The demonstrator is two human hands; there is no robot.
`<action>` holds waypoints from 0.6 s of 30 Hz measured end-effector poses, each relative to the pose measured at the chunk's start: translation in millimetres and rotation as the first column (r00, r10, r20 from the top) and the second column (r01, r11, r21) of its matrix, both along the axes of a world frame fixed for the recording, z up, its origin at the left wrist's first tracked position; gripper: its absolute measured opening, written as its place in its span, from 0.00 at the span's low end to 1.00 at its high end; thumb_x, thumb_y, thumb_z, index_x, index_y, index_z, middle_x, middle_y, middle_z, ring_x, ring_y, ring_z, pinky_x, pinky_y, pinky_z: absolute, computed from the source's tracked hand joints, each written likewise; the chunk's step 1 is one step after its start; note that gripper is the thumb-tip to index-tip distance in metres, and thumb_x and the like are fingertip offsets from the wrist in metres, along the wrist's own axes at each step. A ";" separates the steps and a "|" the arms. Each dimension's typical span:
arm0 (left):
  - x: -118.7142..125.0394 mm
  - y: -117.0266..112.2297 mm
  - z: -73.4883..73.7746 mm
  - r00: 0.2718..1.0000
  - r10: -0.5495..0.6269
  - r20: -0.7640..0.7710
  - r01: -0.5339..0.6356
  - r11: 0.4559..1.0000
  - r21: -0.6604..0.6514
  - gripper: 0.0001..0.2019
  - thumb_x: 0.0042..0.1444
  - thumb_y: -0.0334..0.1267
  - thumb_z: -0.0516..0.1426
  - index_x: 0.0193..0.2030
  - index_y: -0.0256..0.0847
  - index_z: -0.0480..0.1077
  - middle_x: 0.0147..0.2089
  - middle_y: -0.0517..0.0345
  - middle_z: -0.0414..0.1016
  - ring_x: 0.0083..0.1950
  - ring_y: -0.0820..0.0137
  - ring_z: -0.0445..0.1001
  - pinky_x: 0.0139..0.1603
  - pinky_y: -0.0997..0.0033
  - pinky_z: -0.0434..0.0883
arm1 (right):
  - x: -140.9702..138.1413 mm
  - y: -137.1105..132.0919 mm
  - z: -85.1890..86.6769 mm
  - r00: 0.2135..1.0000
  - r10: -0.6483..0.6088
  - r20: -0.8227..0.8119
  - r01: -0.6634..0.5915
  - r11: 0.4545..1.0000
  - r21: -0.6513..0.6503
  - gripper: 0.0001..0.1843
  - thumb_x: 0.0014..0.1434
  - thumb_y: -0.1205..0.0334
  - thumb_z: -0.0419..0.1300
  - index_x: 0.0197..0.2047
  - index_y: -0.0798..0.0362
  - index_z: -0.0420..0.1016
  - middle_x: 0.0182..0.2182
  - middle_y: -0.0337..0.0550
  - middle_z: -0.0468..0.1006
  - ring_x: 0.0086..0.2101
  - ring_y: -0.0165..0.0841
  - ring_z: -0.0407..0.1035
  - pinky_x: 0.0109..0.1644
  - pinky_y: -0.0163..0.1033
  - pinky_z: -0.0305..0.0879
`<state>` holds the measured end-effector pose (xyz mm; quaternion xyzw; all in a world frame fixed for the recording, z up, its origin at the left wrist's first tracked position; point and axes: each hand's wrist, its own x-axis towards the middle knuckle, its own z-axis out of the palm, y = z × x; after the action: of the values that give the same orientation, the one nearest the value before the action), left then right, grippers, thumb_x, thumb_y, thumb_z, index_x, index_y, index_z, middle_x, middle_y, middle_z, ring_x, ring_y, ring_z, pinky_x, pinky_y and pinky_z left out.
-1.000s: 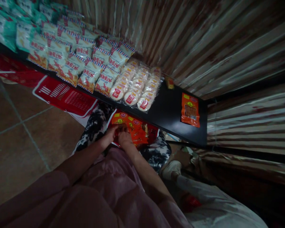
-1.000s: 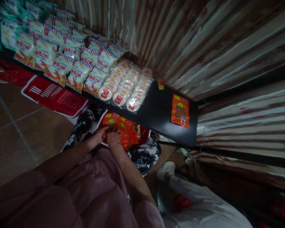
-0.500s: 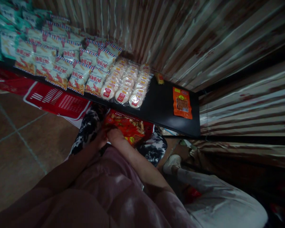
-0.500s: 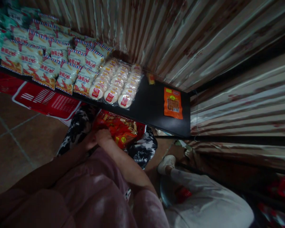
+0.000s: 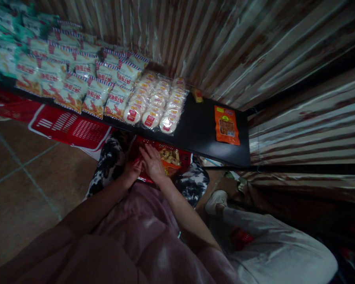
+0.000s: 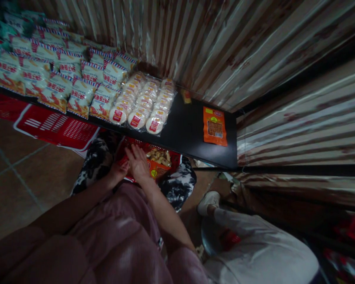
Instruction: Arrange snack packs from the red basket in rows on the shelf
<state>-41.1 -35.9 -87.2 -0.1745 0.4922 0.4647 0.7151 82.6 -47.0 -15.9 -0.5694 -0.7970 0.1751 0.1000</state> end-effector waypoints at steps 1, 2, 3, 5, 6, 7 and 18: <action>0.0 3.6 2.6 0.999 0.038 0.024 -0.037 0.999 -0.026 0.18 0.59 0.30 0.40 0.48 0.39 0.68 0.40 0.49 0.75 0.40 0.69 0.76 0.30 0.76 0.75 | 14.1 -9.1 -4.4 0.994 -0.109 -0.011 0.109 0.994 -0.013 0.29 0.59 0.66 0.51 0.64 0.54 0.55 0.64 0.52 0.54 0.63 0.39 0.45 0.65 0.49 0.46; -0.2 7.3 5.6 0.995 0.082 0.056 -0.078 0.995 -0.060 0.19 0.59 0.31 0.40 0.49 0.37 0.67 0.41 0.46 0.75 0.42 0.67 0.76 0.30 0.74 0.76 | 29.4 -18.4 -8.9 0.982 -0.190 -0.003 0.190 0.981 -0.052 0.30 0.59 0.66 0.51 0.64 0.55 0.55 0.62 0.53 0.57 0.62 0.39 0.49 0.64 0.49 0.48; -0.3 11.1 8.9 0.987 0.130 0.091 -0.121 0.988 -0.095 0.19 0.60 0.31 0.40 0.50 0.36 0.67 0.42 0.44 0.75 0.44 0.65 0.76 0.30 0.73 0.77 | 45.2 -27.5 -13.4 0.970 -0.240 0.029 0.242 0.964 -0.112 0.30 0.58 0.67 0.52 0.64 0.55 0.54 0.60 0.54 0.60 0.61 0.39 0.52 0.63 0.48 0.50; -0.1 18.7 15.0 0.969 0.212 0.129 -0.194 0.970 -0.145 0.19 0.60 0.32 0.41 0.52 0.35 0.66 0.43 0.43 0.75 0.45 0.63 0.76 0.29 0.71 0.77 | 74.0 -43.2 -22.0 0.954 -0.270 0.128 0.295 0.918 -0.266 0.32 0.56 0.65 0.55 0.64 0.57 0.55 0.56 0.55 0.67 0.58 0.40 0.58 0.62 0.45 0.53; 0.4 22.5 17.6 0.962 0.241 0.131 -0.222 0.964 -0.143 0.19 0.61 0.33 0.41 0.52 0.36 0.67 0.42 0.43 0.75 0.45 0.63 0.76 0.29 0.70 0.78 | 85.0 -49.0 -25.9 0.945 -0.271 0.183 0.320 0.884 -0.341 0.33 0.56 0.64 0.57 0.64 0.56 0.55 0.55 0.54 0.68 0.56 0.40 0.60 0.60 0.44 0.55; 1.2 26.0 19.6 0.956 0.261 0.131 -0.246 0.961 -0.125 0.18 0.61 0.33 0.41 0.51 0.36 0.67 0.42 0.44 0.75 0.45 0.63 0.76 0.30 0.69 0.78 | 92.9 -53.1 -29.4 0.944 -0.250 0.218 0.320 0.858 -0.403 0.33 0.56 0.63 0.57 0.64 0.56 0.55 0.55 0.54 0.69 0.55 0.39 0.62 0.59 0.42 0.56; 3.3 25.3 12.7 0.977 0.192 0.096 -0.197 0.979 0.046 0.14 0.61 0.33 0.43 0.44 0.43 0.69 0.46 0.51 0.75 0.51 0.68 0.74 0.44 0.67 0.75 | 73.3 -25.6 -44.3 0.973 -0.071 0.218 0.172 0.855 -0.490 0.31 0.58 0.57 0.57 0.63 0.54 0.58 0.60 0.53 0.62 0.59 0.36 0.56 0.60 0.38 0.52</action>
<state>-37.8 -10.6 -74.6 -0.2230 0.4269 0.5374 0.6923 155.9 -72.7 -60.1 -0.6391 -0.6914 0.3153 -0.1188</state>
